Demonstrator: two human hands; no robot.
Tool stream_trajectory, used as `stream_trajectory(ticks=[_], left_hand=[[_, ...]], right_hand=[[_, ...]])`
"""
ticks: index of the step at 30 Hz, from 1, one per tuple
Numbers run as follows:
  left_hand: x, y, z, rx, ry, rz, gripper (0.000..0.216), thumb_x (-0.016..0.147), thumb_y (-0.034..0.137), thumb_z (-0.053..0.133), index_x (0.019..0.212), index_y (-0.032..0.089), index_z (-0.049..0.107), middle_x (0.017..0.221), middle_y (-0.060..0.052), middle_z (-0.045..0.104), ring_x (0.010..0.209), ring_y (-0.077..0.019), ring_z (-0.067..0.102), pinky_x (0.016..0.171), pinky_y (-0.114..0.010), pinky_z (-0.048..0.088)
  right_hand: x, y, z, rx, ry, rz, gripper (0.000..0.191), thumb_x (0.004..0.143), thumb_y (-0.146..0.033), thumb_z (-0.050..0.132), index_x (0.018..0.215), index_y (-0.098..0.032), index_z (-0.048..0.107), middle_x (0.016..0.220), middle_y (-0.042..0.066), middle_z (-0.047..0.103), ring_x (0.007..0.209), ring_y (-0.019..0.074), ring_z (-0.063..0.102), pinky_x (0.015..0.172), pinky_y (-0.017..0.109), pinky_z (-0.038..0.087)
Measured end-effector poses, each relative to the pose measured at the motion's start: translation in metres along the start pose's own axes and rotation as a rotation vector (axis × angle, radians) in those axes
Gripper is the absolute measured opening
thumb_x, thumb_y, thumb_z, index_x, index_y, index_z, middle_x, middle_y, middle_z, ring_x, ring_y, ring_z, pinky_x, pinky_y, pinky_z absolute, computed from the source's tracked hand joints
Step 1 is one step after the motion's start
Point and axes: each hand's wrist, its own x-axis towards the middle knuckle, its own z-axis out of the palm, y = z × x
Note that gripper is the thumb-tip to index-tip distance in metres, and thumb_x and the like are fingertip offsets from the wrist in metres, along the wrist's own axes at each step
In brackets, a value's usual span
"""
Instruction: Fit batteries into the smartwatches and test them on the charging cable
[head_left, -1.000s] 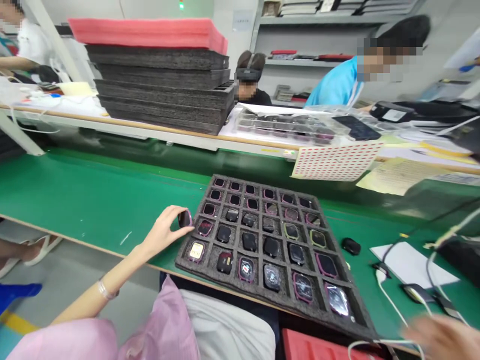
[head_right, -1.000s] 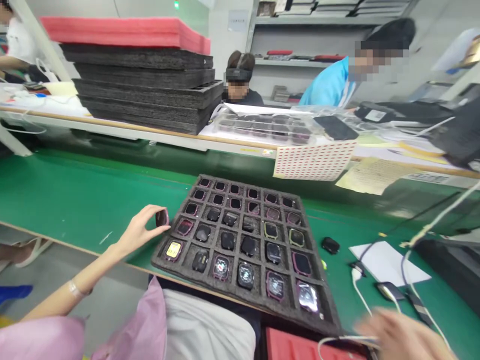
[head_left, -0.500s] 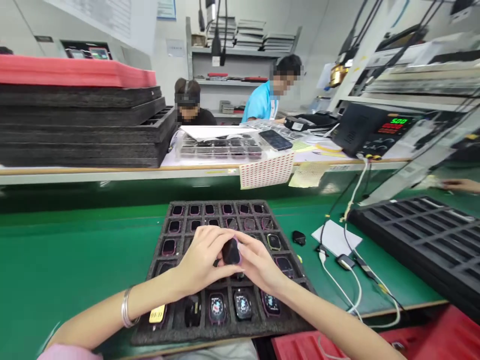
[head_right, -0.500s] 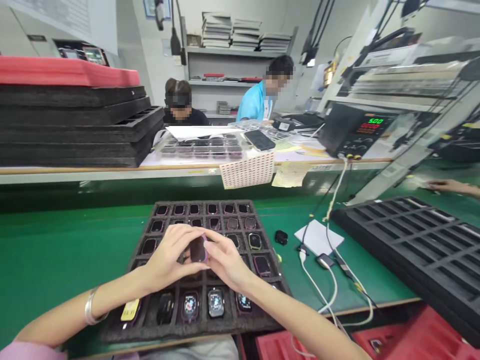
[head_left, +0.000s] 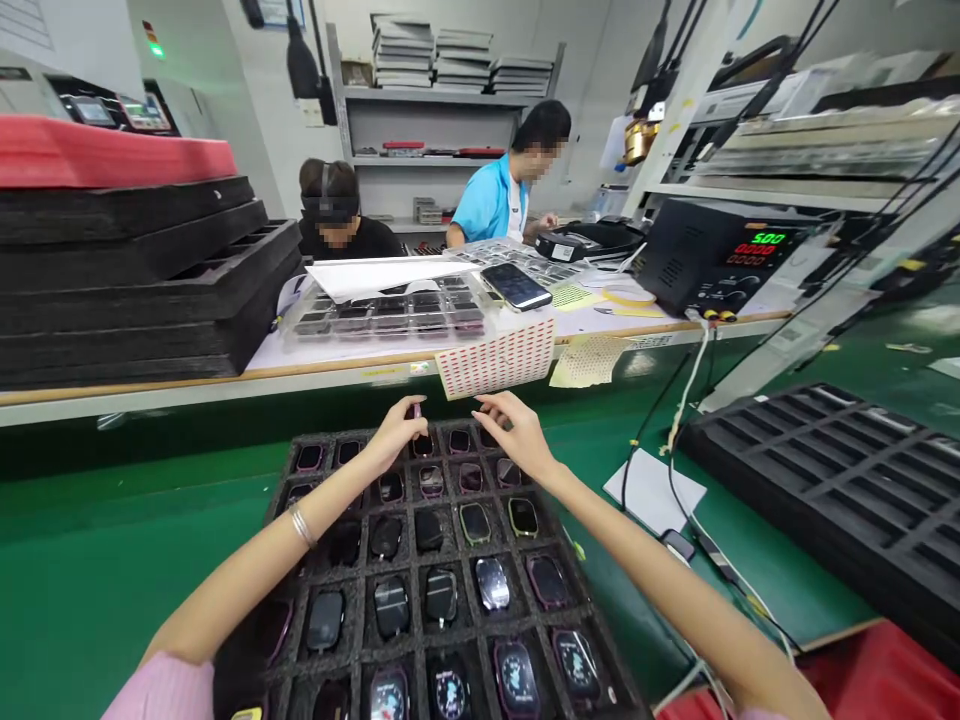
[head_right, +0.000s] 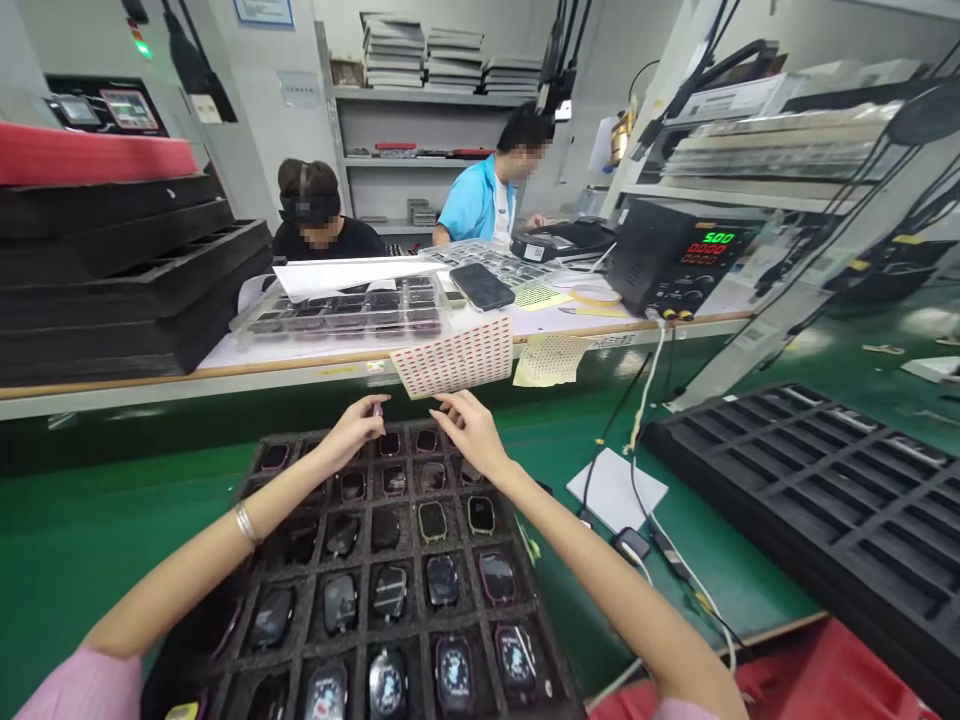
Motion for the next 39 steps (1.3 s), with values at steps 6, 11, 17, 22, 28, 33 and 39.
stream_trajectory(ticks=[6,11,17,22,28,33,39], left_hand=[[0.026,-0.003,0.02,0.088,-0.067,0.101,0.047,0.055,0.016,0.072,0.101,0.015,0.065,0.081,0.001,0.06,0.07,-0.0136,0.048,0.072,-0.028,0.039],[0.014,0.001,0.03,0.139,-0.114,0.176,0.027,0.064,0.026,0.07,0.088,0.016,0.065,0.063,0.005,0.049,0.059,-0.0112,0.04,0.061,-0.025,0.033],[0.006,0.002,0.032,0.233,-0.09,0.292,0.016,0.072,0.024,0.066,0.086,0.017,0.061,0.069,0.003,0.046,0.064,-0.0128,0.042,0.065,-0.026,0.035],[0.005,0.002,0.033,0.343,-0.074,0.411,0.018,0.071,0.022,0.068,0.087,0.019,0.061,0.079,0.001,0.047,0.075,-0.0156,0.046,0.071,-0.027,0.038],[0.004,0.002,0.036,0.405,-0.036,0.491,0.012,0.076,0.021,0.065,0.087,0.019,0.059,0.078,0.001,0.044,0.074,-0.0151,0.047,0.071,-0.026,0.04],[0.0,0.004,0.04,0.418,-0.046,0.492,0.012,0.076,0.018,0.062,0.087,0.018,0.058,0.079,0.001,0.044,0.076,-0.0159,0.047,0.075,-0.028,0.041],[-0.026,0.0,0.032,0.462,-0.178,0.41,0.067,0.072,0.009,0.055,0.132,0.016,0.026,0.102,-0.006,0.051,0.097,-0.0199,0.051,0.092,-0.036,0.04]], right_hand=[[0.018,0.023,0.019,-0.188,0.004,-0.193,0.026,0.091,-0.029,0.053,0.113,-0.018,0.062,0.091,0.009,0.055,0.078,0.02,0.058,0.069,0.032,0.049],[0.018,0.031,0.025,-0.241,0.044,-0.285,0.023,0.09,-0.027,0.055,0.109,-0.018,0.066,0.094,0.01,0.057,0.076,0.0188,0.058,0.065,0.03,0.049],[0.012,0.03,0.023,-0.162,0.091,-0.342,0.018,0.089,-0.023,0.059,0.102,-0.021,0.069,0.089,0.008,0.06,0.069,0.0152,0.056,0.062,0.029,0.048],[0.014,0.021,0.019,-0.039,0.099,-0.332,0.016,0.089,-0.025,0.059,0.099,-0.02,0.071,0.086,0.006,0.06,0.072,0.0151,0.058,0.062,0.028,0.05],[0.019,0.012,0.012,0.058,0.065,-0.288,0.016,0.09,-0.028,0.057,0.093,-0.021,0.071,0.081,0.004,0.061,0.075,0.0162,0.059,0.064,0.029,0.051],[0.019,0.009,0.011,0.05,0.07,-0.249,0.021,0.093,-0.03,0.051,0.089,-0.019,0.068,0.081,0.005,0.061,0.075,0.0174,0.059,0.065,0.031,0.05],[0.009,-0.01,0.001,0.013,0.215,-0.178,0.016,0.092,-0.026,0.052,0.082,-0.018,0.062,0.073,0.004,0.057,0.061,0.0151,0.051,0.054,0.028,0.044]])
